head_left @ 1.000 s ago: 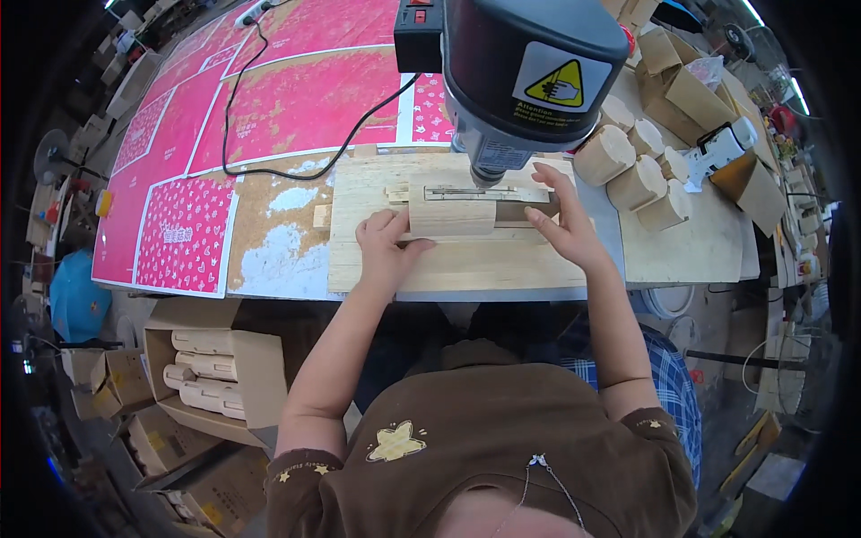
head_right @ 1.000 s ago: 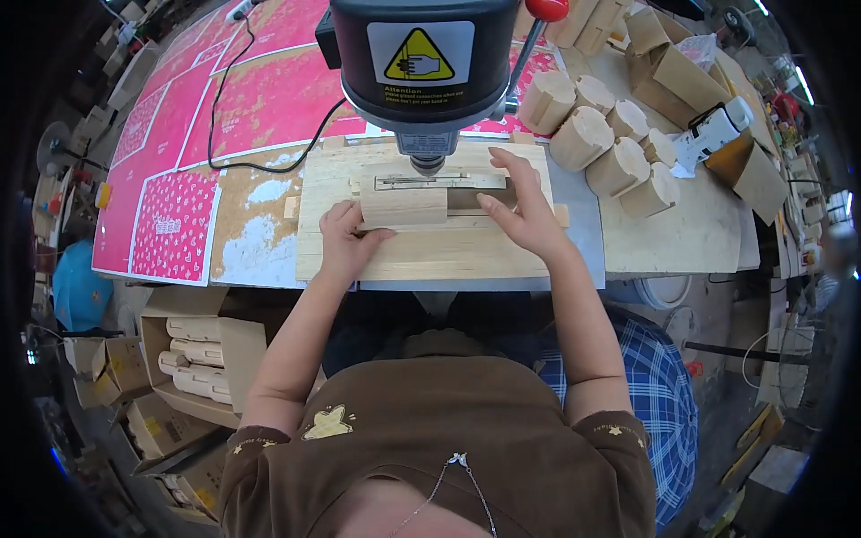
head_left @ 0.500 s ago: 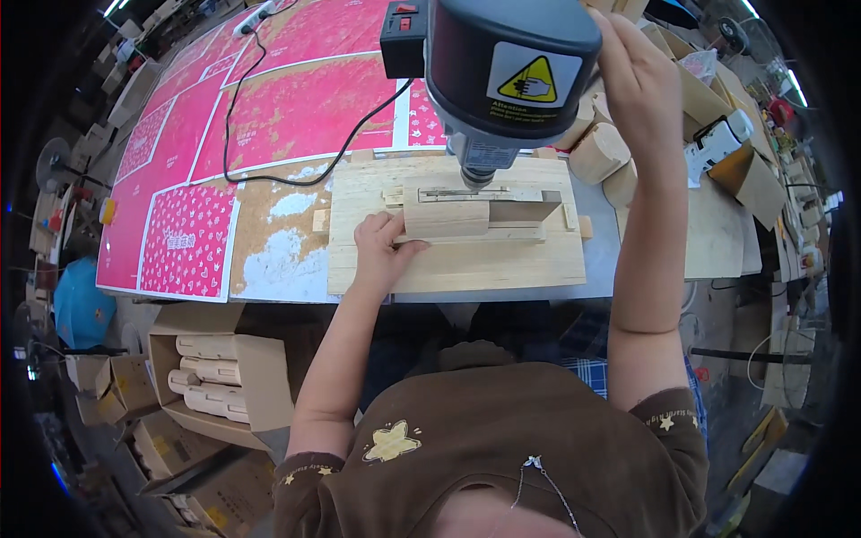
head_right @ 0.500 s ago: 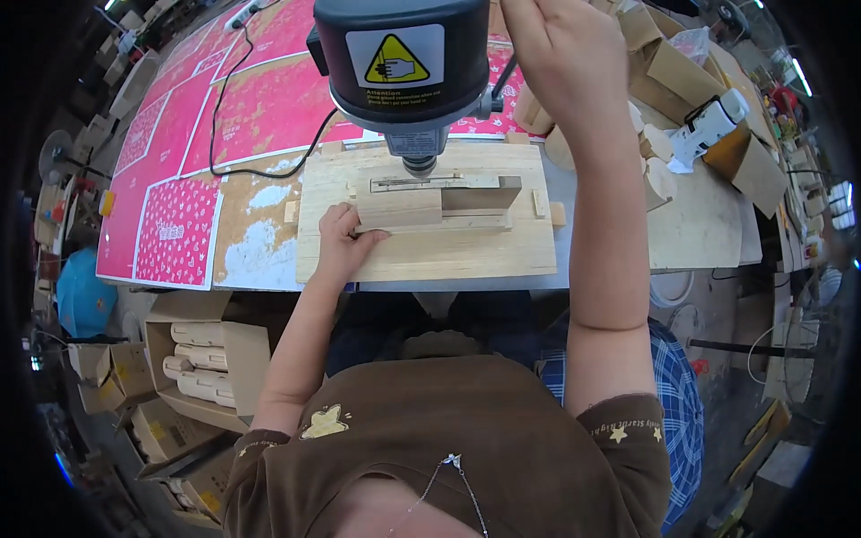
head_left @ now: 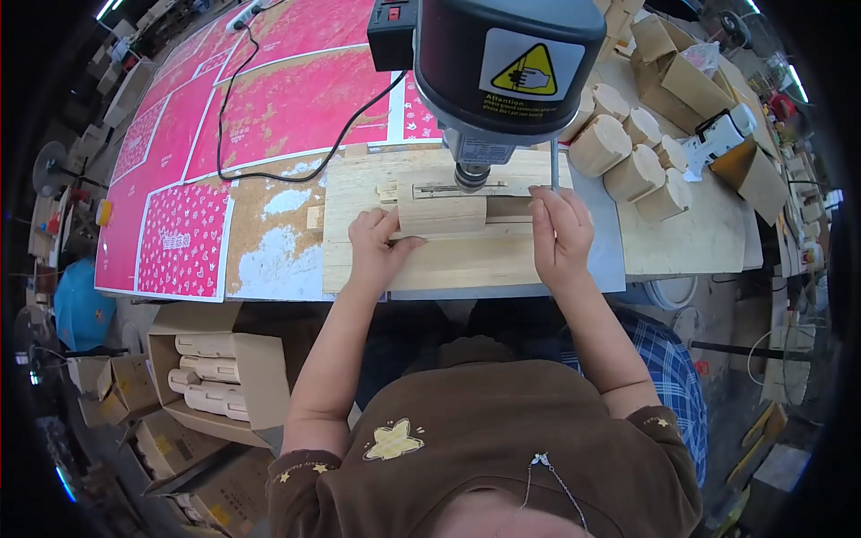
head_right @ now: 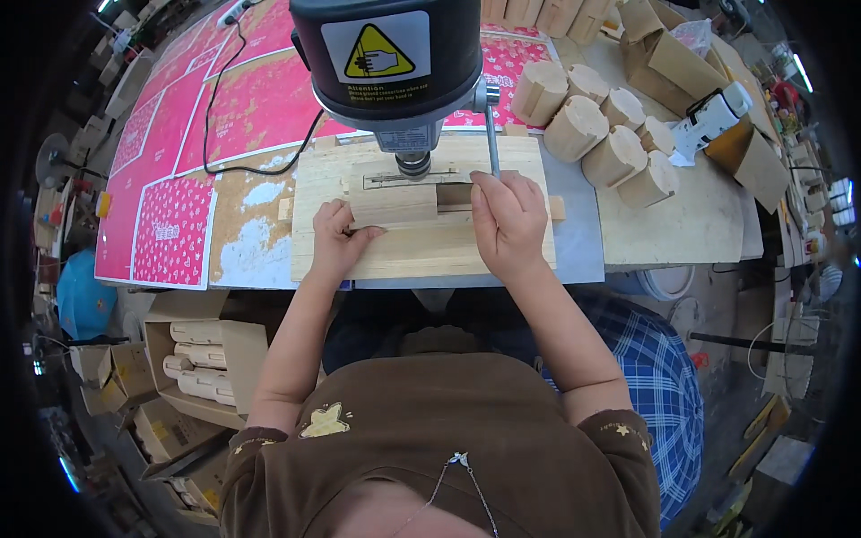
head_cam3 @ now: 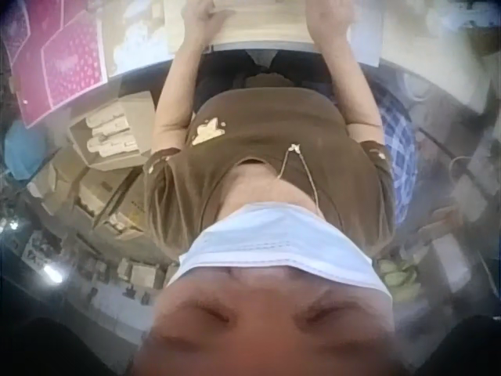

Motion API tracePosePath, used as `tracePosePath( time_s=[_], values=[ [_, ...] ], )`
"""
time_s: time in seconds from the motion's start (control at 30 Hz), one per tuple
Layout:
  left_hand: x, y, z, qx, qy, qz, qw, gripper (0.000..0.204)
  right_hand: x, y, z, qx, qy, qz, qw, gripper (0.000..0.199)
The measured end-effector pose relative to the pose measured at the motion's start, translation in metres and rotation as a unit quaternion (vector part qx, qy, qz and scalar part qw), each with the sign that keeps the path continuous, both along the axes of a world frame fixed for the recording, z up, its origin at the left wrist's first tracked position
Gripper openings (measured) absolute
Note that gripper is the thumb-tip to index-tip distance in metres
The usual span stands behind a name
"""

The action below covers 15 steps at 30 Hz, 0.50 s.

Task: Using a drill press to make holes in wood blocks and sorting the blocks.

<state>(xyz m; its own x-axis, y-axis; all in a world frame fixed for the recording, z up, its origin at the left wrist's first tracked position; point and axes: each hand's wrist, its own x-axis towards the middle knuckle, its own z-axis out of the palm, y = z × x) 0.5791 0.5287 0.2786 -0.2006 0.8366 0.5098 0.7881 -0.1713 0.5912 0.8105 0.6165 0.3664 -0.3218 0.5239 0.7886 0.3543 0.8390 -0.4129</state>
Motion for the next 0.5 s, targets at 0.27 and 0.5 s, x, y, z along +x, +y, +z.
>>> tracePosePath(
  time_s=[0.27,0.5],
  values=[
    [0.004,0.000,0.000,-0.019,0.004,0.011,1.000,0.031,0.012,-0.003,0.062,0.071,0.016,-0.007,0.997,0.006],
    [0.041,0.013,0.001,-0.063,0.025,0.030,0.997,0.034,-0.033,0.099,0.154,-0.064,0.012,-0.041,0.997,0.026]
  ],
)
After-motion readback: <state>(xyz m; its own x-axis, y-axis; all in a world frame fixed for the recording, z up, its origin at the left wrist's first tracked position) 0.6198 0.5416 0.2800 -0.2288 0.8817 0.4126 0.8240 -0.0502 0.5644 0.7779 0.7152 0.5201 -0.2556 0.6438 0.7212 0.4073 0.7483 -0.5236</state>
